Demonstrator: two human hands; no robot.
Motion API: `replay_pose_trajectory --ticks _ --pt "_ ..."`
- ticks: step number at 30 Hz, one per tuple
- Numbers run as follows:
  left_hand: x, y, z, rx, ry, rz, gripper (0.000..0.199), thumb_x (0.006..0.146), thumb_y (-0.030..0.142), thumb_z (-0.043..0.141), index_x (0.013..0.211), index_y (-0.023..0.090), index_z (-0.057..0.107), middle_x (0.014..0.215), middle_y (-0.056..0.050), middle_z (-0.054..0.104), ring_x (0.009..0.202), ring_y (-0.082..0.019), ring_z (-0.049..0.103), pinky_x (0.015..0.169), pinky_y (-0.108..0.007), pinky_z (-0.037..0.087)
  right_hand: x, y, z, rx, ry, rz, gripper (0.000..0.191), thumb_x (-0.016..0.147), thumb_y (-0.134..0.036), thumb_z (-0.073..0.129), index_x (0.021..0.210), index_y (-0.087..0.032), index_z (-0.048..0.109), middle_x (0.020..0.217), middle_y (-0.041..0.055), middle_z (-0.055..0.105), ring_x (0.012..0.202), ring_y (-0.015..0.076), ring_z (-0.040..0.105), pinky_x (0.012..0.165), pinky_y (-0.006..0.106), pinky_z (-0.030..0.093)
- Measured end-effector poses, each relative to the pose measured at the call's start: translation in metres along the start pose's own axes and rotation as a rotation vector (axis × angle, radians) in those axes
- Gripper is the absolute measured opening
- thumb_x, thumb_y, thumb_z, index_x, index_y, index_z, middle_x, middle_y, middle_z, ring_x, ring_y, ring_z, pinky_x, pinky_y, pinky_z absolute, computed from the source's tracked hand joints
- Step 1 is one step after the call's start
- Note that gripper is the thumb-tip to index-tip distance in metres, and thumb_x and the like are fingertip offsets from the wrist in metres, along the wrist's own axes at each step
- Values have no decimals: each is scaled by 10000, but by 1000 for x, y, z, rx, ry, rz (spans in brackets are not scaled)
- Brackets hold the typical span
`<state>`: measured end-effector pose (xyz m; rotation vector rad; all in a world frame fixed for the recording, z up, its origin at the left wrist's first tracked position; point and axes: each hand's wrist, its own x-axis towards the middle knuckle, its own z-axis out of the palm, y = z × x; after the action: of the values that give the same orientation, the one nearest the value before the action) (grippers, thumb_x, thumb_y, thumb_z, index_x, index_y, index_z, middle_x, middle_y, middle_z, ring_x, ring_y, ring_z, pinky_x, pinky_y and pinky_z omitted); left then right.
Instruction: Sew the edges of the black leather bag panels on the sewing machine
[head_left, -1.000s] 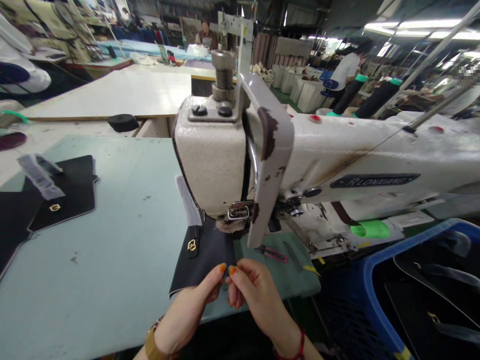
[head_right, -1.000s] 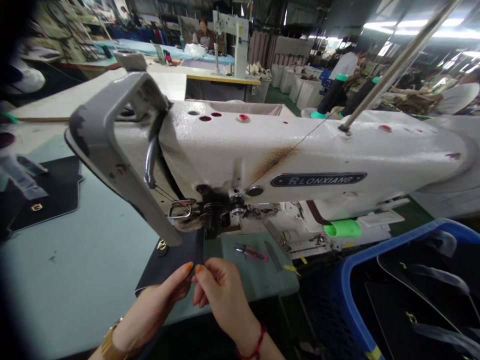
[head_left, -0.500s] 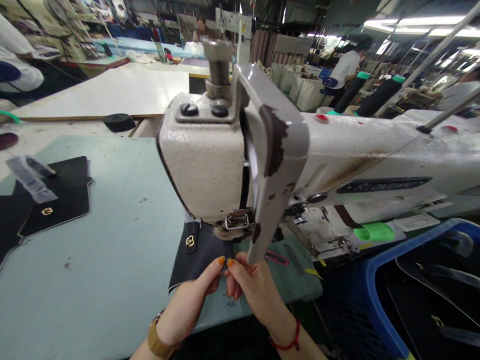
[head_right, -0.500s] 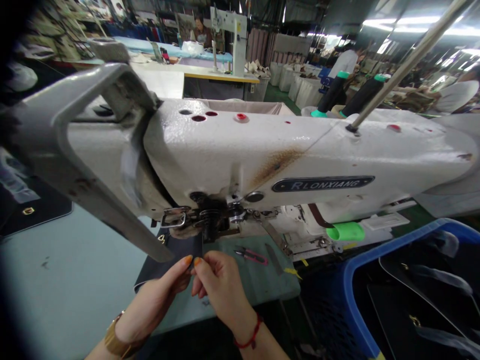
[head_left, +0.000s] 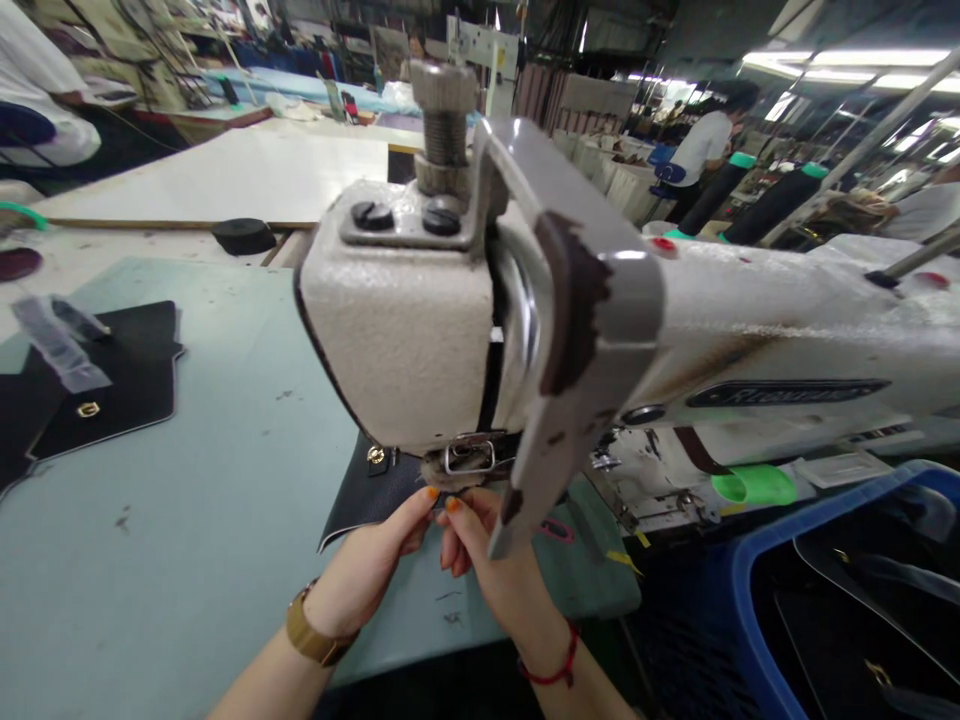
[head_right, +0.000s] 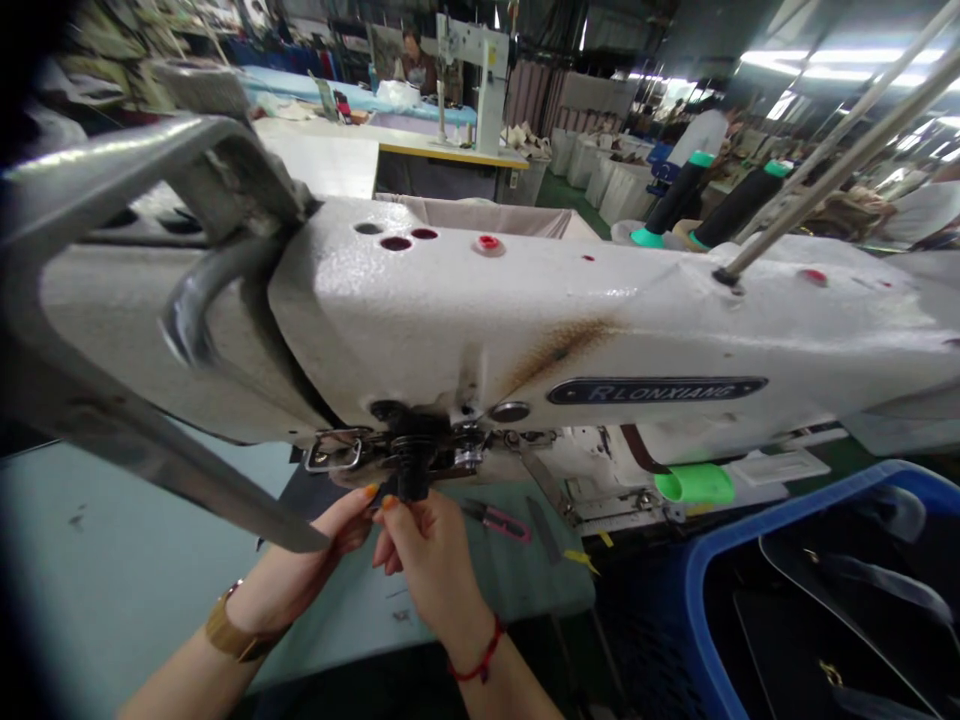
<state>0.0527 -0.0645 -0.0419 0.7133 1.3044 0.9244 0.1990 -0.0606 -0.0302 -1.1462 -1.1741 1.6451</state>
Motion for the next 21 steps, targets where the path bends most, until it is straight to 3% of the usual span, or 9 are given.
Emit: replay_pose_trajectory --ticks 5,9,13,21 --pt "8 3 -1 -129 -16 -61 455 754 569 700 595 190 505 592 51 379 606 -122 283 579 -258 303 -16 19 -2 -65 37 9 292 941 -390 503 826 -143 611 531 -29 546 456 80 486 476 169 388" --pt "12 12 1 -104 -21 -4 469 750 543 696 567 219 411 575 68 283 587 -122 200 539 -264 237 -32 51 -9 -204 16 14 274 964 -334 458 855 -141 619 551 -16 552 482 93 502 495 180 390" --pt "15 19 3 -83 -24 55 472 754 532 685 541 219 403 563 66 288 575 -121 206 529 -265 226 -43 77 -16 -435 18 -46 275 979 -258 418 825 -155 621 573 -4 558 533 111 534 547 203 391" --pt "22 21 4 -105 8 90 480 762 548 674 529 211 426 546 64 308 550 -107 220 512 -257 239 -48 84 -19 -681 -16 -150 269 961 -215 409 797 -174 619 602 10 594 575 130 574 576 217 367"
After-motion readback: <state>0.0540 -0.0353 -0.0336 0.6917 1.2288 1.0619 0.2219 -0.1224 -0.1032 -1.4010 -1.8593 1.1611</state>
